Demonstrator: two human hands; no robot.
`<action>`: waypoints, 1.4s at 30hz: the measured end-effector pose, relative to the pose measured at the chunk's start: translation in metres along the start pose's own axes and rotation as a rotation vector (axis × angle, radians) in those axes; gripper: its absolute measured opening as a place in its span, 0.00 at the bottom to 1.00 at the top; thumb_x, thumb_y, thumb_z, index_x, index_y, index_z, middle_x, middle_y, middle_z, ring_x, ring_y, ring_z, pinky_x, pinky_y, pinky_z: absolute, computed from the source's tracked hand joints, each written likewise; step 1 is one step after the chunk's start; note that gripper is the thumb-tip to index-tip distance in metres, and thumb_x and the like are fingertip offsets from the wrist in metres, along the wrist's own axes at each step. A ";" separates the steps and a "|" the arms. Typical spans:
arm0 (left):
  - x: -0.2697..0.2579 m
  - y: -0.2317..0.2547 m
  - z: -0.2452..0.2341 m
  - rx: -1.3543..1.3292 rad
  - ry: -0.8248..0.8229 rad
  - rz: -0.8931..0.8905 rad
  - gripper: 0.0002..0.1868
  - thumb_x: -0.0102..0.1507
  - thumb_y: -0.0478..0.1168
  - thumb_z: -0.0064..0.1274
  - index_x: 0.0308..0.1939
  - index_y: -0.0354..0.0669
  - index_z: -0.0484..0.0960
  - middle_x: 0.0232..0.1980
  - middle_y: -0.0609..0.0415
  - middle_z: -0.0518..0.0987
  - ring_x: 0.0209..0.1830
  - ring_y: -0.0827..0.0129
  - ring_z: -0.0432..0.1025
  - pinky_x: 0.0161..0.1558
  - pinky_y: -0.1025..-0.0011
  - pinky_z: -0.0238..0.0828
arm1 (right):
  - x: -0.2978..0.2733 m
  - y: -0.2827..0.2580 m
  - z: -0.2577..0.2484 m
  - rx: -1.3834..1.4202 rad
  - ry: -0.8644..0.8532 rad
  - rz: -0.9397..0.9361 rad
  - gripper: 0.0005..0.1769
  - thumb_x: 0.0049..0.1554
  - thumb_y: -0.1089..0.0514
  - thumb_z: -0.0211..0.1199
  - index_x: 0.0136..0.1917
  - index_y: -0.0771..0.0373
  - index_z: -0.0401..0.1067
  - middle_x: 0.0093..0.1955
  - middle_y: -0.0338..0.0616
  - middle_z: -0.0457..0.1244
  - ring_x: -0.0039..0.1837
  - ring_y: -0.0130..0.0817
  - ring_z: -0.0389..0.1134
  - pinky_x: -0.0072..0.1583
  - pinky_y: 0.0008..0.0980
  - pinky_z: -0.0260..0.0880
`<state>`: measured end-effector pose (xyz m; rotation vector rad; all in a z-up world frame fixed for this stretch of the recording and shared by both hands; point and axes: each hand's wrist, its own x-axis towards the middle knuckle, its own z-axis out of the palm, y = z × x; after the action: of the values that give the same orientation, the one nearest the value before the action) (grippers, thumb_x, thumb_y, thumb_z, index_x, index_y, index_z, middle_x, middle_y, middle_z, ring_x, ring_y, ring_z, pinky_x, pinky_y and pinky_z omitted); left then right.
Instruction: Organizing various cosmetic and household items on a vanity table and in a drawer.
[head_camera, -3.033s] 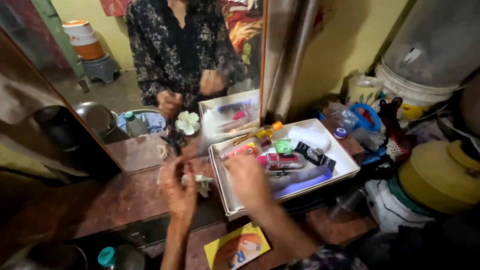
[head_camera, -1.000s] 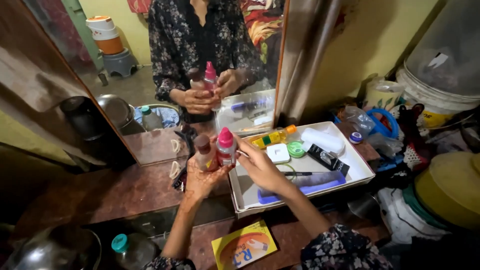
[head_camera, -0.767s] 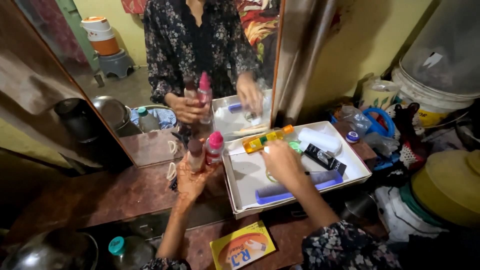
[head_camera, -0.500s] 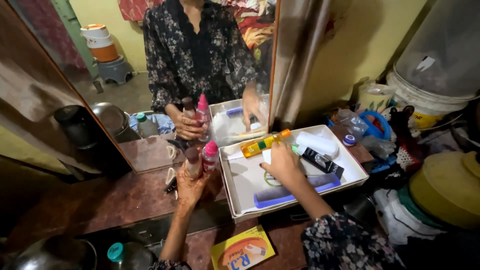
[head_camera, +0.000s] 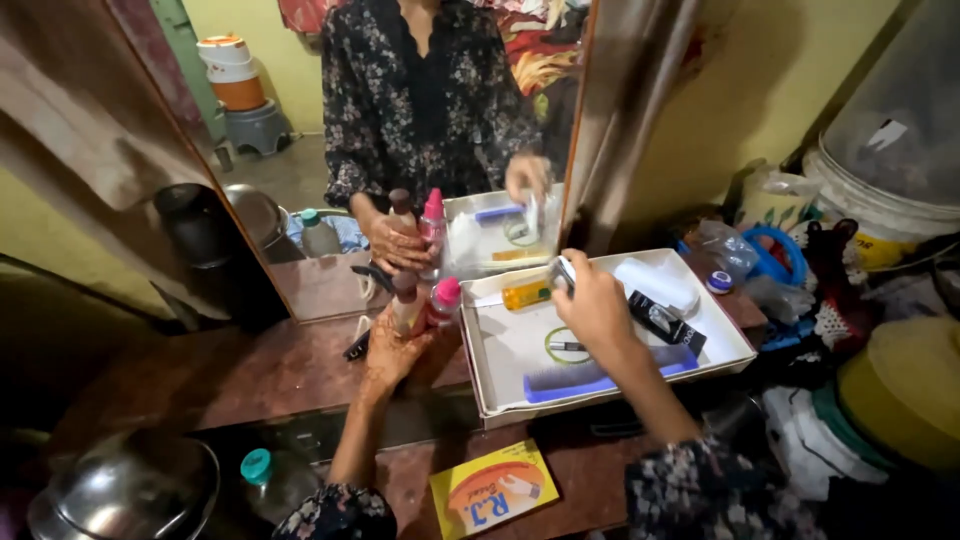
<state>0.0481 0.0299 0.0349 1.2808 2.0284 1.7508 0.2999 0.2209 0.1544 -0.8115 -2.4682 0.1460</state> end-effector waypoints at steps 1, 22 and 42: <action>0.001 -0.005 0.000 -0.070 -0.004 0.018 0.29 0.50 0.33 0.67 0.55 0.37 0.79 0.48 0.50 0.85 0.48 0.66 0.80 0.53 0.67 0.76 | -0.003 -0.012 -0.007 0.186 0.074 0.038 0.26 0.51 0.59 0.66 0.62 0.67 0.70 0.49 0.64 0.70 0.49 0.57 0.73 0.51 0.49 0.75; 0.002 0.054 -0.022 0.121 0.151 0.082 0.34 0.51 0.51 0.72 0.56 0.40 0.77 0.48 0.45 0.85 0.47 0.54 0.81 0.49 0.60 0.76 | 0.017 -0.043 0.106 1.467 -0.378 0.545 0.37 0.59 0.71 0.54 0.79 0.62 0.51 0.65 0.46 0.63 0.60 0.34 0.70 0.57 0.34 0.78; -0.059 0.070 -0.022 -0.032 0.559 0.135 0.38 0.62 0.41 0.61 0.73 0.36 0.62 0.72 0.43 0.67 0.71 0.52 0.66 0.70 0.58 0.63 | -0.006 -0.075 0.090 1.277 -0.207 0.298 0.35 0.56 0.70 0.60 0.75 0.62 0.58 0.61 0.52 0.66 0.51 0.32 0.74 0.48 0.31 0.80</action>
<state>0.1050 -0.0303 0.0797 1.0141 2.2029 2.4088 0.2185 0.1619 0.0944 -0.5325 -1.7904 1.7322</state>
